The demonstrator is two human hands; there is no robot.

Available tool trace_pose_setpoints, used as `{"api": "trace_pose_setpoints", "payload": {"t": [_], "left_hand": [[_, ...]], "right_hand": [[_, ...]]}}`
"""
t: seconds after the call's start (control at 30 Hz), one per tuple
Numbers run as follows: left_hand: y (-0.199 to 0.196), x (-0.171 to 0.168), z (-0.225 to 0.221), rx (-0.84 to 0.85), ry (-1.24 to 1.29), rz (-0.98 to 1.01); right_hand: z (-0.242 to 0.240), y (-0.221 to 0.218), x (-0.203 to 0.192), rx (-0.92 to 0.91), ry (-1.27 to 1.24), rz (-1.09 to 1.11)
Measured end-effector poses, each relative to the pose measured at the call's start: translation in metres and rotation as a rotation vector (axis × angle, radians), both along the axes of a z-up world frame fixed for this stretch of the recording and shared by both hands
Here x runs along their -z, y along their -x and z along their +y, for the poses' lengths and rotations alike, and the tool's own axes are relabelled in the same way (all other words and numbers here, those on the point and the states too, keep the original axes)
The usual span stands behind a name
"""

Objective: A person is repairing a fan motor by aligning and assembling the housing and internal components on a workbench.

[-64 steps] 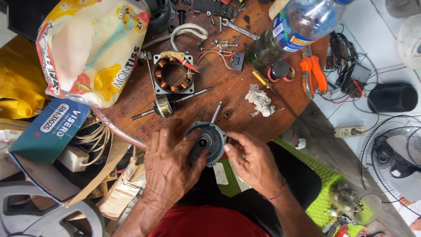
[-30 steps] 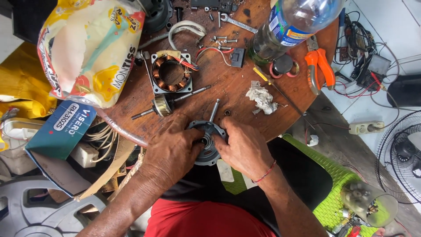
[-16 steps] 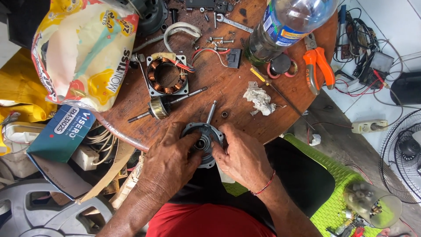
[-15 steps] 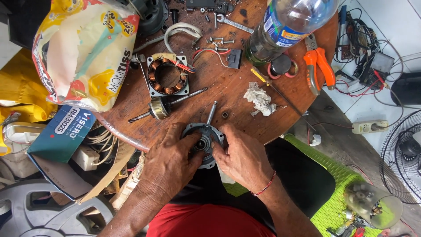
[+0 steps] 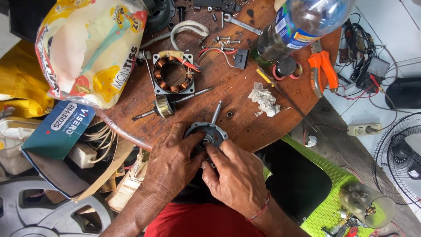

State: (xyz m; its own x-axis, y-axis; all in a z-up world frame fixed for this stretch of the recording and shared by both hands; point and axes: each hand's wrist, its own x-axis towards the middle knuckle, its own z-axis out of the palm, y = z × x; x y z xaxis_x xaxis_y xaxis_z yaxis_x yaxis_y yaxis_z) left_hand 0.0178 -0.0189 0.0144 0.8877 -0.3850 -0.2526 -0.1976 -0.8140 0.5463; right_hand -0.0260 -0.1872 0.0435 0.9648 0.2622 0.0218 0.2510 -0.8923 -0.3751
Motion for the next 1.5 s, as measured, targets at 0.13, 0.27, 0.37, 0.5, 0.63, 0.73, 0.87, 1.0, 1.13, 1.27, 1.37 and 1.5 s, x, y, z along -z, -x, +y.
{"api": "trace_pose_setpoints", "payload": {"t": [0.13, 0.27, 0.37, 0.5, 0.63, 0.73, 0.87, 1.0, 1.13, 1.27, 1.37, 1.5], "left_hand": [[0.003, 0.004, 0.001, -0.015, 0.001, 0.001], [0.002, 0.006, 0.004, 0.044, 0.02, -0.092], [0.004, 0.009, 0.005, 0.045, 0.041, -0.084], [0.004, 0.009, 0.005, 0.042, 0.061, -0.097], [0.002, 0.004, 0.003, 0.052, 0.042, -0.078], [0.002, 0.002, 0.002, 0.028, 0.009, -0.046], [0.0, 0.0, 0.0, 0.029, 0.022, -0.03], [0.002, 0.003, 0.001, 0.044, -0.009, -0.011], [0.003, 0.005, 0.0, 0.048, -0.001, -0.021], [0.002, 0.004, 0.0, 0.058, -0.038, -0.017], [0.004, 0.003, -0.001, 0.062, -0.047, -0.055], [0.004, 0.001, -0.005, 0.067, -0.061, -0.116]], "right_hand": [[-0.001, 0.003, 0.006, 0.008, -0.014, 0.054], [-0.001, -0.003, 0.007, -0.004, -0.159, 0.106], [0.0, -0.002, 0.008, 0.003, -0.183, 0.105], [0.001, -0.004, 0.006, -0.037, -0.138, 0.079], [-0.008, 0.001, 0.002, -0.023, -0.154, 0.112], [-0.018, 0.007, 0.006, 0.103, -0.166, 0.035], [-0.015, 0.003, 0.005, -0.048, -0.032, -0.04], [-0.007, -0.003, 0.001, -0.126, 0.04, 0.019], [-0.004, -0.004, 0.001, -0.135, 0.088, 0.069], [-0.005, -0.002, 0.004, -0.126, 0.087, 0.047], [-0.013, 0.011, 0.015, -0.064, 0.051, -0.042], [-0.024, 0.017, 0.01, 0.027, -0.015, -0.059]]}}
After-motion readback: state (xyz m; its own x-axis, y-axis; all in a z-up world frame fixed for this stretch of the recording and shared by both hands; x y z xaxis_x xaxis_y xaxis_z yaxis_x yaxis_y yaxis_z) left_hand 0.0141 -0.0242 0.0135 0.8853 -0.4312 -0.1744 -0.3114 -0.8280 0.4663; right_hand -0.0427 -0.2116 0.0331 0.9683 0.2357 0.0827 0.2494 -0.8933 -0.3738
